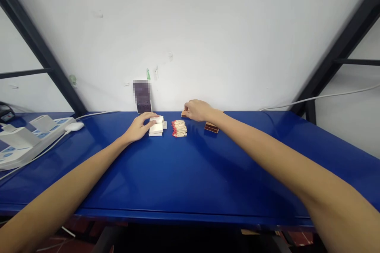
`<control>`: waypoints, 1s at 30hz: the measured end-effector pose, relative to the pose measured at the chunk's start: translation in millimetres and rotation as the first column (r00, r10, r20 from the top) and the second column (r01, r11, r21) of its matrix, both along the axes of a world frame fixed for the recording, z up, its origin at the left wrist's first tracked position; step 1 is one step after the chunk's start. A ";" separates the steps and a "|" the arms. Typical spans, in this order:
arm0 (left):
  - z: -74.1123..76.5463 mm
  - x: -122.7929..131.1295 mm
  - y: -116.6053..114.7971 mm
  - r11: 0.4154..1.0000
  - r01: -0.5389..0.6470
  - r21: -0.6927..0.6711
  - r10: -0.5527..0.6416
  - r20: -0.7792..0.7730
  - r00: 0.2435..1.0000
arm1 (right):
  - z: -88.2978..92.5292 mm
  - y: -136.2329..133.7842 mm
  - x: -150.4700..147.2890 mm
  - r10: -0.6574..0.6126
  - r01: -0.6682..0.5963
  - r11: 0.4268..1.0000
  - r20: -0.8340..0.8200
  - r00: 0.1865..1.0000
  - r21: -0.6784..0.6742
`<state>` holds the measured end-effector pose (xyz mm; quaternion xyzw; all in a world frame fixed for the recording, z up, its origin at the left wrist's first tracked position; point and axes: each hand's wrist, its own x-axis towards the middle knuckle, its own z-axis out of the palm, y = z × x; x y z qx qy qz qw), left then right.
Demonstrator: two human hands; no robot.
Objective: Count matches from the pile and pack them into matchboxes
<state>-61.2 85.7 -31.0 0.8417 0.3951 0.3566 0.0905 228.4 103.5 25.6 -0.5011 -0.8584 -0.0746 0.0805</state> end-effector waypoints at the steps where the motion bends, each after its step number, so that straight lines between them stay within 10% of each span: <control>1: 0.1 0.3 -0.2 1.000 -0.008 0.010 0.008 -0.009 1.000 | 1.5 -6.5 1.8 0.024 -0.024 1.000 -0.017 1.000 0.000; 10: 9.9 11.2 -11.7 0.943 -0.151 0.298 0.108 0.156 0.982 | -36.0 -72.2 1.9 0.445 -0.300 0.861 -0.322 0.836 0.411; 23: 9.4 9.8 -11.6 0.932 -0.173 0.319 0.147 0.102 0.984 | -53.8 -90.1 10.4 0.256 -0.196 0.966 -0.546 0.798 0.167; 27: 21.9 25.2 -41.8 0.945 0.017 0.327 -0.045 0.077 0.996 | -63.6 -95.4 3.7 0.337 -0.277 0.942 -0.526 0.781 0.191; 30: 26.4 47.4 -71.0 0.916 0.312 0.253 -0.255 -0.235 0.938 | -67.3 -95.2 1.3 0.360 -0.267 0.932 -0.550 0.753 0.245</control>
